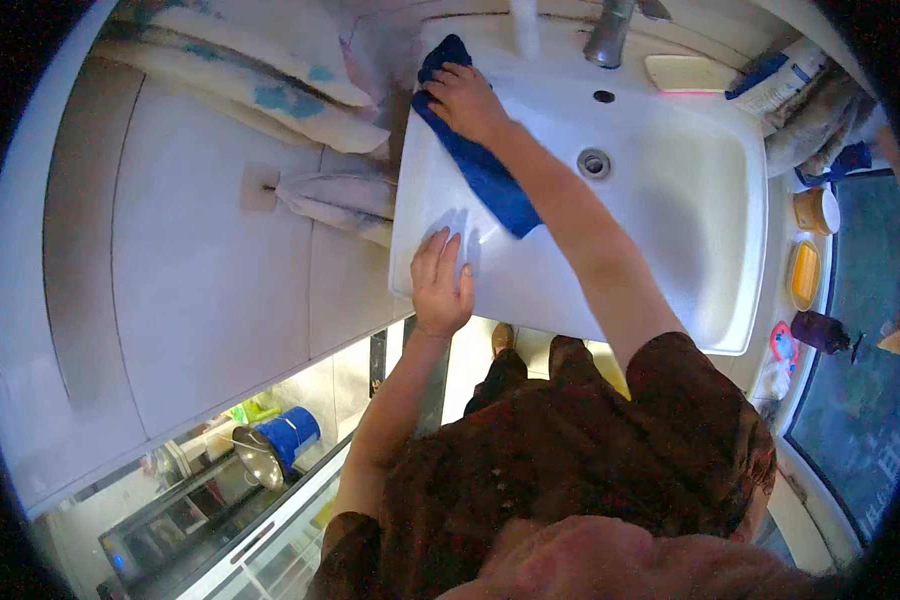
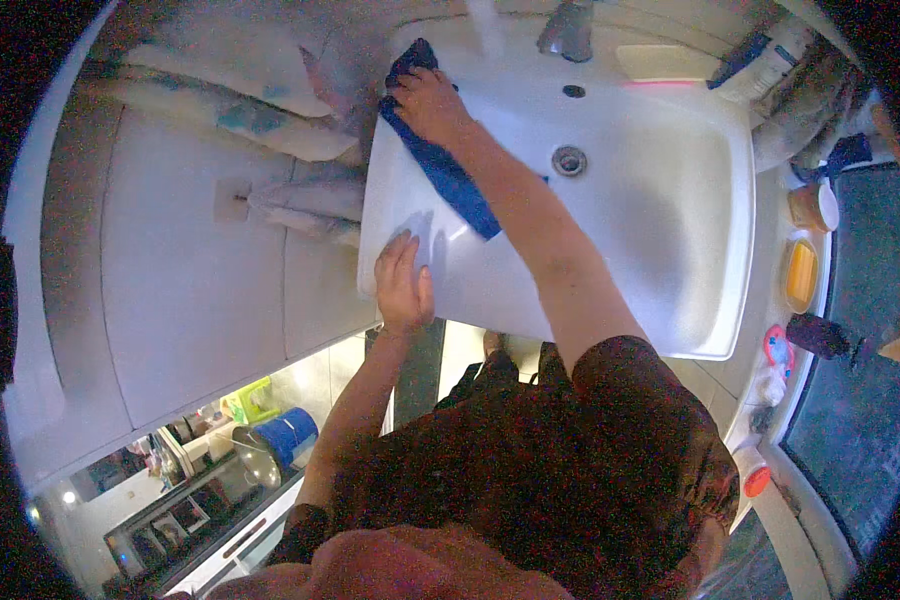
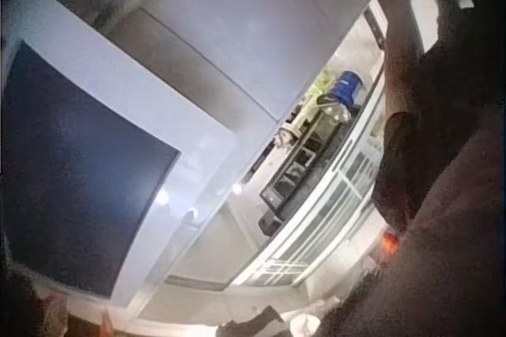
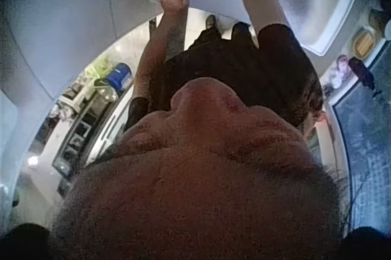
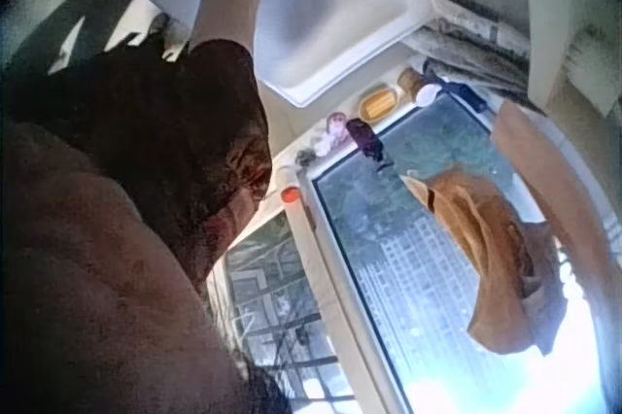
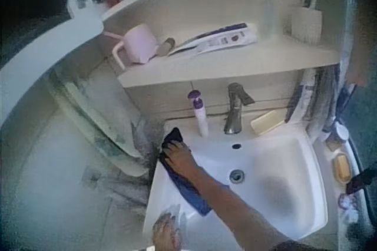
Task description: Using a cloth to clean a sliding glass door and the surrounding frame.
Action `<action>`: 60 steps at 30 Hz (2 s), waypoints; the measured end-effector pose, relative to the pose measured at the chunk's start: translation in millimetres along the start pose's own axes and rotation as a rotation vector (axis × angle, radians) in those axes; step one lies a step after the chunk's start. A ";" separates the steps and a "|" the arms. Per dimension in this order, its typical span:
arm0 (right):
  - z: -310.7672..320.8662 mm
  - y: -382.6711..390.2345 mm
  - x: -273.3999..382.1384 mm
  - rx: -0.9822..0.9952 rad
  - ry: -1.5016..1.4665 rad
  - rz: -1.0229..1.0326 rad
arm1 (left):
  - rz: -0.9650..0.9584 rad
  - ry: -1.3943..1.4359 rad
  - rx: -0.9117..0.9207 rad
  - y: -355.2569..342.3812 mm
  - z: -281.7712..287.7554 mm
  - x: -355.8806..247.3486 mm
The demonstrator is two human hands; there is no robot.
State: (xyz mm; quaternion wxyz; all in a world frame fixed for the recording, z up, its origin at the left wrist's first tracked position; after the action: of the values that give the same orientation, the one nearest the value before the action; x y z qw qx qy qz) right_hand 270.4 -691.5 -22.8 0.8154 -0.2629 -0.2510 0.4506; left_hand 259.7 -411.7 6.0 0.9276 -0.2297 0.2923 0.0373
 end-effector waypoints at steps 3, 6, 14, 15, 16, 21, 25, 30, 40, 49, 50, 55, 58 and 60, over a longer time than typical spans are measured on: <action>-3.0 22.3 53.0 0.079 0.016 -0.003 | 0.023 0.024 0.002 7.9 2.9 6.7; 27.1 52.7 99.1 0.342 -0.097 0.163 | -0.050 0.039 -0.044 11.6 5.6 9.0; 97.8 174.3 151.7 -0.254 0.394 0.677 | -0.275 0.207 0.138 41.6 22.6 -14.9; 112.8 180.1 159.0 0.221 0.110 0.478 | -0.296 0.213 0.135 52.2 28.4 -14.2; 131.2 186.9 163.1 0.680 -0.177 0.246 | -0.304 0.222 0.136 58.6 33.5 -11.2; 198.1 211.3 136.7 0.669 -0.011 -0.036 | -0.186 0.065 0.335 69.6 47.3 22.0; 182.4 218.2 144.6 0.797 0.264 -0.198 | -0.115 0.150 0.264 78.2 48.6 42.6; 137.4 168.7 210.9 0.488 -0.112 -0.149 | -0.240 0.243 0.138 58.2 47.3 22.9; 256.9 282.0 44.6 0.763 0.442 -0.651 | -0.299 -0.045 0.612 42.3 -8.1 -14.1; 171.3 242.0 29.3 1.002 0.219 -0.550 | -0.261 -0.080 0.748 11.9 -36.6 -44.5; 158.0 230.7 32.5 1.040 0.130 -0.515 | -0.204 -0.114 0.838 9.3 -37.7 -47.1; 89.6 244.4 -6.9 0.971 0.014 -0.337 | -0.192 -0.076 0.976 -6.7 -42.6 -61.0; 125.6 233.0 -37.0 1.018 0.395 -0.250 | -0.215 -0.073 0.939 -0.7 -47.5 -49.4; 143.7 239.1 -67.3 1.101 0.634 -0.129 | -0.210 -0.063 0.925 0.1 -47.5 -48.2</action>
State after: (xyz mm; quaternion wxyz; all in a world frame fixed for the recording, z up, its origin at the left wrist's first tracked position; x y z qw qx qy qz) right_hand 1.9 -611.7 -85.3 0.8911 0.0898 0.2555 0.3641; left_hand 194.9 -429.8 -1.5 0.9397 0.1803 0.2253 -0.1837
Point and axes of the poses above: each hand's wrist, its own y-axis away from the middle knuckle, its own z-axis out of the back of the hand, x = y × z, the point moved 2 cm from there along -y, towards the middle knuckle, and after that the axes turned 10 degrees about y, right-handed, at the moved point
